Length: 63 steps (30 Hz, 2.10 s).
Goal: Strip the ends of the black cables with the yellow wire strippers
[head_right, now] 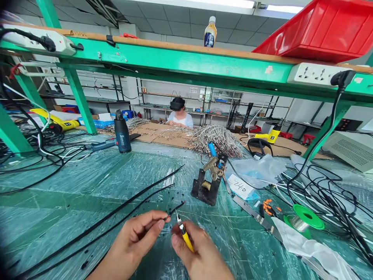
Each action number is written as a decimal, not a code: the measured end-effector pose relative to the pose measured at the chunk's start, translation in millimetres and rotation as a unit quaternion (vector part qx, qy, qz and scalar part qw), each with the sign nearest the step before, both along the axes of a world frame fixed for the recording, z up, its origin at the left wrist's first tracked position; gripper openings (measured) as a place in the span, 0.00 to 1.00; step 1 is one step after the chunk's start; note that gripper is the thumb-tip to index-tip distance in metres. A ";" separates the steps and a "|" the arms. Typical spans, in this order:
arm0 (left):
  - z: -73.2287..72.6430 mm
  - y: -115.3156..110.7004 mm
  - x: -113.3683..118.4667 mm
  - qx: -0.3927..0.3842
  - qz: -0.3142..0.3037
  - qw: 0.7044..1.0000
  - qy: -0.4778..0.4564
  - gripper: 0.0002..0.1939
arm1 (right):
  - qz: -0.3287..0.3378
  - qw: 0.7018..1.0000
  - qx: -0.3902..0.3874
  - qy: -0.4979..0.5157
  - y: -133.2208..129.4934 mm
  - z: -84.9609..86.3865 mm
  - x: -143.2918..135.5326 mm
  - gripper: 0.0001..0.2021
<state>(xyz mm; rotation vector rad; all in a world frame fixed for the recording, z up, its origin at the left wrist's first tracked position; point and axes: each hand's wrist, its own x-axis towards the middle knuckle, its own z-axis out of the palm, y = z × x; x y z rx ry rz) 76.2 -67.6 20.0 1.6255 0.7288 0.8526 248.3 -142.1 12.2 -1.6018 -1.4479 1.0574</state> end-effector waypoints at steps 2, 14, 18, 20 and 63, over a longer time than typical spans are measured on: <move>-0.6 0.4 -1.5 0.067 0.012 0.997 0.032 0.11 | 0.022 1.000 0.002 0.004 -0.7 1.7 0.0 0.20; 5.7 0.9 -4.0 0.172 0.001 0.979 0.112 0.12 | 0.092 0.994 0.031 -0.049 3.7 2.5 1.6 0.18; 7.2 2.2 -3.5 0.168 0.001 0.980 0.106 0.12 | 0.082 0.993 0.020 -0.078 4.0 1.2 0.2 0.19; 7.7 2.4 -3.2 0.163 -0.003 0.981 0.101 0.12 | 0.071 0.992 0.012 -0.100 3.8 -0.4 0.0 0.18; 4.9 -18.0 5.4 0.149 -0.135 0.958 0.204 0.20 | -0.170 0.951 0.099 0.241 19.7 -12.3 18.5 0.22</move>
